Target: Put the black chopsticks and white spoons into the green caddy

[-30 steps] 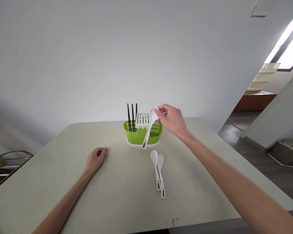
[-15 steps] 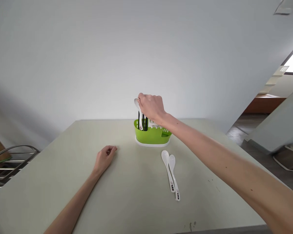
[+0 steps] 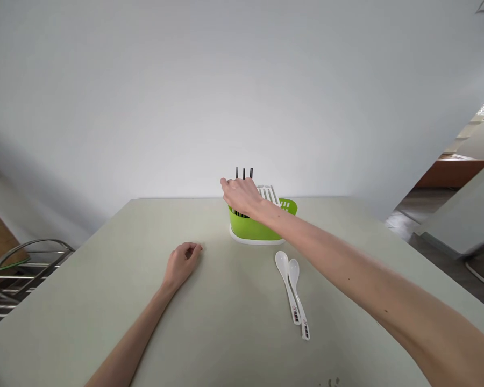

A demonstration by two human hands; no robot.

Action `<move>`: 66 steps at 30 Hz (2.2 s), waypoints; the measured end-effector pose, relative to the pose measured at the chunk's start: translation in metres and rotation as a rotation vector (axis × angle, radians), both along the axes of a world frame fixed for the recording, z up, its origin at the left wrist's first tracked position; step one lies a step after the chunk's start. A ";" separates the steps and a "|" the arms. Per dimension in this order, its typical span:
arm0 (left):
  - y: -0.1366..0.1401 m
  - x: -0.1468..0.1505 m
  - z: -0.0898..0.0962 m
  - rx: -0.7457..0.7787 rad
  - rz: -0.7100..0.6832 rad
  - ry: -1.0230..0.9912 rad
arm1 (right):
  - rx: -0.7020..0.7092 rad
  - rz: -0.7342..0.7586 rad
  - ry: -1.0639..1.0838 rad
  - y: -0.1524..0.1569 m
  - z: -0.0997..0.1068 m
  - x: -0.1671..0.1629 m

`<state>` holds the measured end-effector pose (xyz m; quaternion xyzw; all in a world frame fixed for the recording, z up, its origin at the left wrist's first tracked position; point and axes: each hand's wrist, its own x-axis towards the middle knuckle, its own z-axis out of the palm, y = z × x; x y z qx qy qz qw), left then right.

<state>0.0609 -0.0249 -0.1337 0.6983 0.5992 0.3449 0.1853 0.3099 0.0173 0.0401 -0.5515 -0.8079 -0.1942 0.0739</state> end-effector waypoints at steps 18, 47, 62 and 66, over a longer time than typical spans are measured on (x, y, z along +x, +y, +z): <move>-0.001 0.000 0.004 0.009 0.003 0.019 | -0.246 -0.063 0.107 0.000 -0.008 -0.012; -0.011 0.011 0.018 -0.024 -0.022 0.067 | -0.657 -0.196 0.393 -0.130 -0.125 0.152; -0.009 0.009 0.014 0.011 -0.044 0.060 | -0.525 -0.080 0.681 -0.157 -0.047 0.177; -0.010 0.008 0.012 0.008 -0.038 0.051 | -0.085 -0.090 0.722 -0.145 0.015 0.152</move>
